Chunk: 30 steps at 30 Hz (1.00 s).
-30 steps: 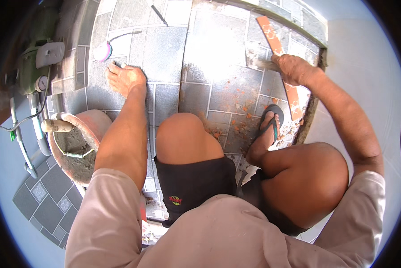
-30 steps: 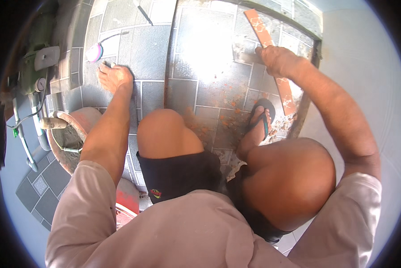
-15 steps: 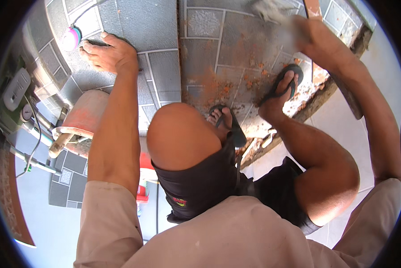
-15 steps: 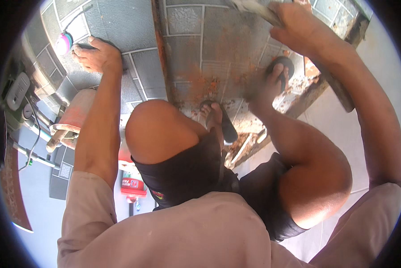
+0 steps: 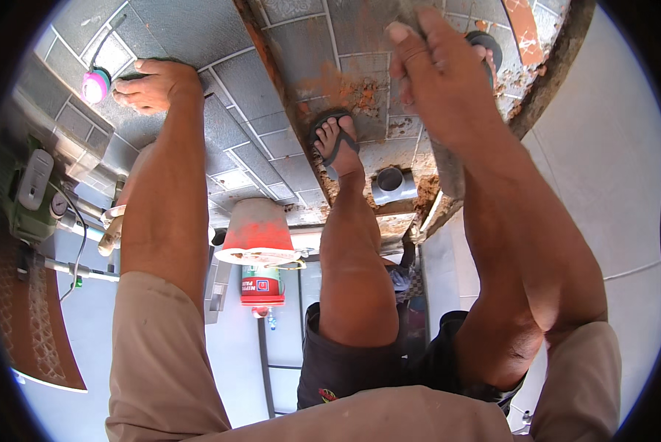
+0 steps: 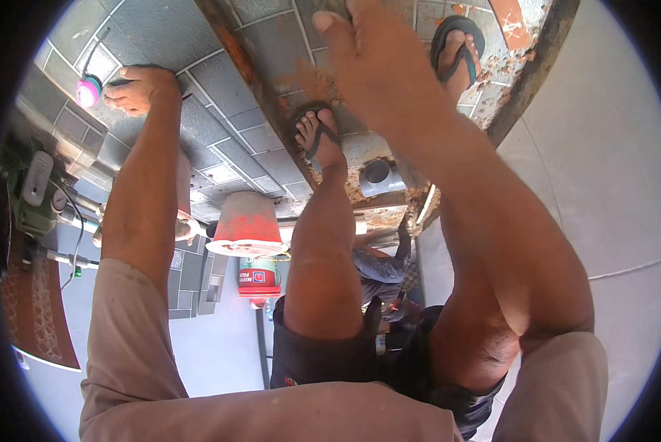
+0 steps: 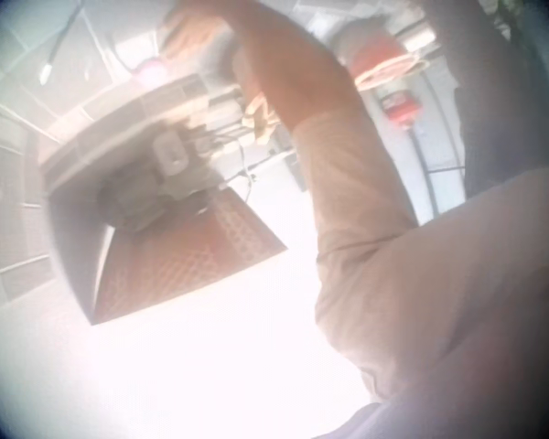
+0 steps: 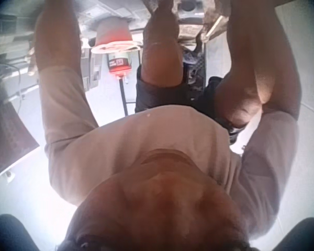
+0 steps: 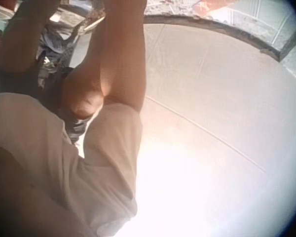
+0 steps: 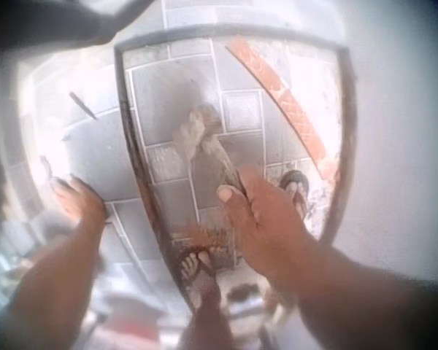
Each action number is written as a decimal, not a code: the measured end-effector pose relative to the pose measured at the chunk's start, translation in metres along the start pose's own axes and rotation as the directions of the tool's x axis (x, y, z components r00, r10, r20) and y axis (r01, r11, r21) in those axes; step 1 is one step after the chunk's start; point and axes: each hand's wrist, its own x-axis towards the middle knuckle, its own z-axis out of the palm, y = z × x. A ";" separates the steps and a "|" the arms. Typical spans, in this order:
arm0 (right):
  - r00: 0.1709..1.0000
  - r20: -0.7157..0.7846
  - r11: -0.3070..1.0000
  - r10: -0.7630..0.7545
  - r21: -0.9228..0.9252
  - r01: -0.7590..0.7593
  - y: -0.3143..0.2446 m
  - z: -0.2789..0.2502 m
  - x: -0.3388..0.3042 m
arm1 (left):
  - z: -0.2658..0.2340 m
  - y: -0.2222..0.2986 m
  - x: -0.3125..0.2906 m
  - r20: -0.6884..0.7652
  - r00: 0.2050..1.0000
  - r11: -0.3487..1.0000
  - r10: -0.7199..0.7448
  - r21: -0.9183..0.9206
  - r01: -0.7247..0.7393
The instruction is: The person is kneeling on a tiled floor, using a trowel to apply cement to the back of a rectangular tile. They then place the tile into a gap in the floor and use a hammer to tap it into place. The person also uses a straight edge to check alignment and applies grout to the joints between tiles.
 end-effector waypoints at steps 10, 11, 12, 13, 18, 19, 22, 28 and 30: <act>0.978 -0.175 0.985 0.112 0.153 -0.085 0.085 0.155 -0.047 | 0.005 0.000 0.000 -0.013 1.000 1.000 -0.023 0.014 0.023; 0.982 -0.153 0.987 0.114 0.130 -0.094 0.097 0.168 -0.047 | 0.006 0.004 -0.005 0.007 1.000 1.000 -0.026 0.012 0.025; 0.987 -0.118 0.989 0.111 0.108 -0.099 0.103 0.177 -0.053 | 0.003 0.003 -0.006 0.017 0.999 0.999 -0.032 0.022 0.032; 0.990 -0.083 0.991 0.110 0.086 -0.102 0.110 0.186 -0.055 | 0.000 0.005 -0.007 0.013 1.000 0.999 -0.026 0.032 0.025; 0.993 0.011 0.988 0.119 0.101 -0.119 0.130 0.211 -0.062 | 0.003 -0.001 0.001 -0.007 0.999 0.996 -0.046 0.078 0.046; 0.995 -0.028 0.990 0.099 0.107 -0.096 0.128 0.213 -0.065 | 0.004 -0.001 0.002 -0.008 0.999 0.996 -0.043 0.079 0.044; 0.992 -0.088 0.993 0.087 0.086 -0.079 0.123 0.215 -0.073 | 0.005 -0.002 0.000 -0.027 0.999 0.994 -0.035 0.101 0.038; 0.996 -0.065 0.982 0.056 0.182 -0.043 0.141 0.224 -0.064 | 0.006 -0.005 -0.001 -0.111 0.994 0.993 0.008 0.117 0.005; 0.967 -0.256 0.961 0.007 0.267 0.064 0.137 0.224 -0.067 | 0.005 -0.002 0.001 -0.063 0.998 0.992 -0.019 0.126 0.027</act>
